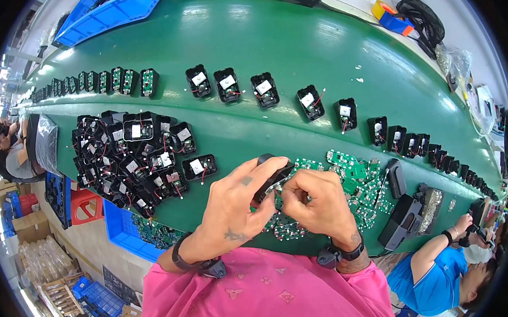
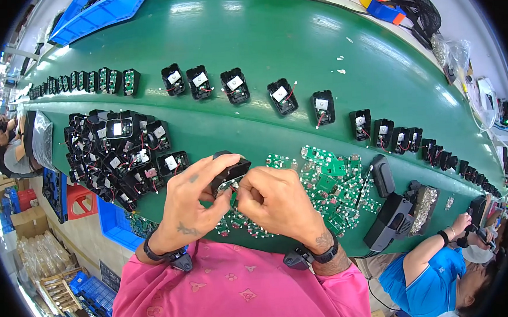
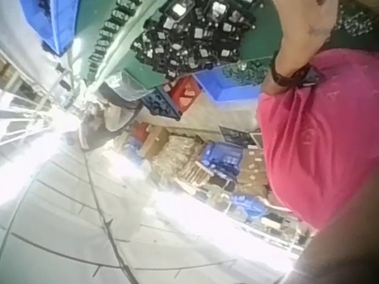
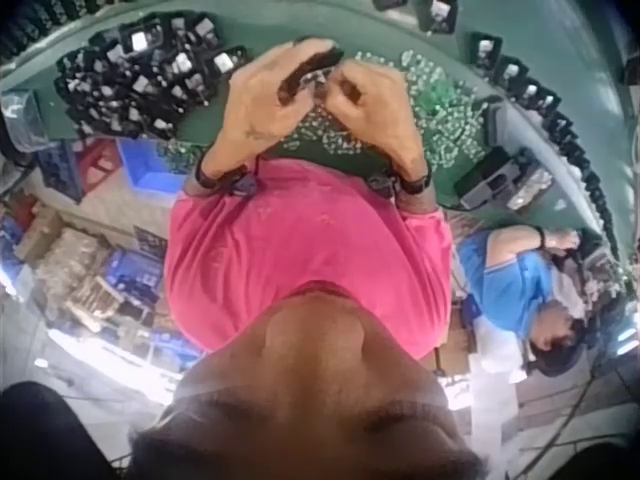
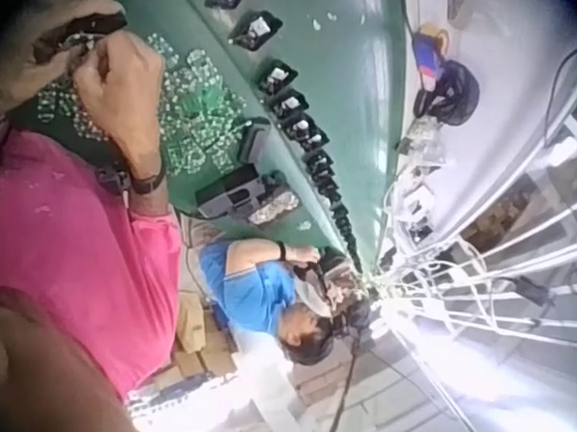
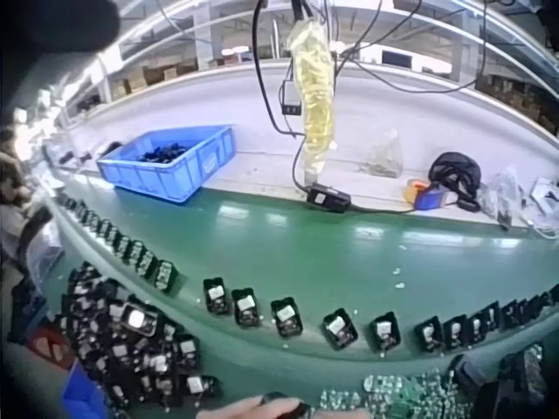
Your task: Assembling small electronic circuit boards into black plastic housings on a factory production line.
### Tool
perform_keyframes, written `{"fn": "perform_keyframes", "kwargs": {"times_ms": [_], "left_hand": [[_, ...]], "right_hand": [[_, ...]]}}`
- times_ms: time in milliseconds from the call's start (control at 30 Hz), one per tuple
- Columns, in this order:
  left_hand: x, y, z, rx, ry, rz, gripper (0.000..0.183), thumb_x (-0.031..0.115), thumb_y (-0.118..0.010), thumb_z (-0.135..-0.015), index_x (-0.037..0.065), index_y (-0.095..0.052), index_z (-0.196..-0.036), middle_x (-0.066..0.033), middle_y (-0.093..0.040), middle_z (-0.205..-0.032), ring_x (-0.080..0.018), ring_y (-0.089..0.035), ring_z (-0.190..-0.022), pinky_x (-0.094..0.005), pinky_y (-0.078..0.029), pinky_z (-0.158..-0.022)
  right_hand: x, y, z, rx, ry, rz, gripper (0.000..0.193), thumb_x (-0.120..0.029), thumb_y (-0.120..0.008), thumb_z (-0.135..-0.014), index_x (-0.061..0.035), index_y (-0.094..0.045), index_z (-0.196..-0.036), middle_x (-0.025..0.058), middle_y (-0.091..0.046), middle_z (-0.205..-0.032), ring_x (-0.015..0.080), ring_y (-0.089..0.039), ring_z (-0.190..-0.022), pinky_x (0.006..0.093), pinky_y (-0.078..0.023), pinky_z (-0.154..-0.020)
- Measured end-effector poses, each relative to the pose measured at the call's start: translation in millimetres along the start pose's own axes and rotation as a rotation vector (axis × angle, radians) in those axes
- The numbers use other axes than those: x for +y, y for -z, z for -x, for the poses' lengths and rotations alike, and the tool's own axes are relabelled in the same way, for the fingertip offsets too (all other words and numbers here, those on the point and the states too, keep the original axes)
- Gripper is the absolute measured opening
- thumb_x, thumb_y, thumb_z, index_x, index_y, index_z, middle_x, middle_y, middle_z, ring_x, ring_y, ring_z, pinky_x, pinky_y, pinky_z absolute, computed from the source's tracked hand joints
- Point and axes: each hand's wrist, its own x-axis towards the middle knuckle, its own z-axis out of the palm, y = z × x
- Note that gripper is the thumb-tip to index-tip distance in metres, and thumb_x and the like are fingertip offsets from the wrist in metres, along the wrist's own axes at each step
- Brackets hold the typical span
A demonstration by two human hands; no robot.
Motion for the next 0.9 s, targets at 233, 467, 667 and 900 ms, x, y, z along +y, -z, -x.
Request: {"fn": "perform_keyframes", "kwargs": {"times_ms": [233, 467, 667, 900], "left_hand": [[3.5, -8.9, 2.4, 0.150, -0.050, 0.110, 0.056, -0.010, -0.064, -0.075, 0.003, -0.060, -0.130, -0.0138, -0.065, -0.117, -0.0156, -0.071, -0.088, -0.0253, -0.061, -0.068], [4.9, -11.2, 3.3, 0.196, -0.148, 0.085, 0.056, -0.012, -0.064, -0.074, 0.000, -0.059, -0.129, -0.0181, -0.063, -0.122, -0.0180, -0.071, -0.092, -0.0256, -0.061, -0.069], [4.4, -14.6, 6.2, 0.188, -0.170, 0.086, 0.054, -0.006, -0.067, -0.076, 0.007, -0.062, -0.128, -0.0168, -0.064, -0.120, -0.0232, -0.071, -0.088, -0.0292, -0.060, -0.066], [7.2, -14.0, 6.2, 0.164, -0.151, 0.100, 0.054, -0.006, -0.067, -0.075, 0.007, -0.062, -0.128, -0.0173, -0.065, -0.118, -0.0256, -0.071, -0.086, -0.0314, -0.061, -0.067]], "right_hand": [[-5.8, -4.5, 5.1, 0.172, 0.071, 0.046, 0.009, 0.003, -0.068, -0.076, -0.0011, -0.060, -0.077, 0.0069, -0.059, -0.064, 0.0171, -0.059, -0.051, 0.0297, -0.045, -0.047], [-3.9, -1.5, 8.0, 0.196, 0.178, 0.105, 0.007, 0.003, -0.067, -0.075, -0.0009, -0.062, -0.077, 0.0069, -0.058, -0.064, 0.0181, -0.057, -0.050, 0.0298, -0.043, -0.047], [-3.3, 0.4, 10.4, 0.237, 0.267, 0.192, 0.012, 0.003, -0.067, -0.067, -0.0042, -0.060, -0.073, 0.0041, -0.053, -0.058, 0.0165, -0.055, -0.045, 0.0292, -0.040, -0.043], [-4.1, -1.0, 12.1, 0.252, 0.256, 0.180, 0.012, 0.003, -0.067, -0.066, -0.0047, -0.059, -0.071, 0.0034, -0.051, -0.056, 0.0161, -0.053, -0.044, 0.0289, -0.039, -0.042]]}}
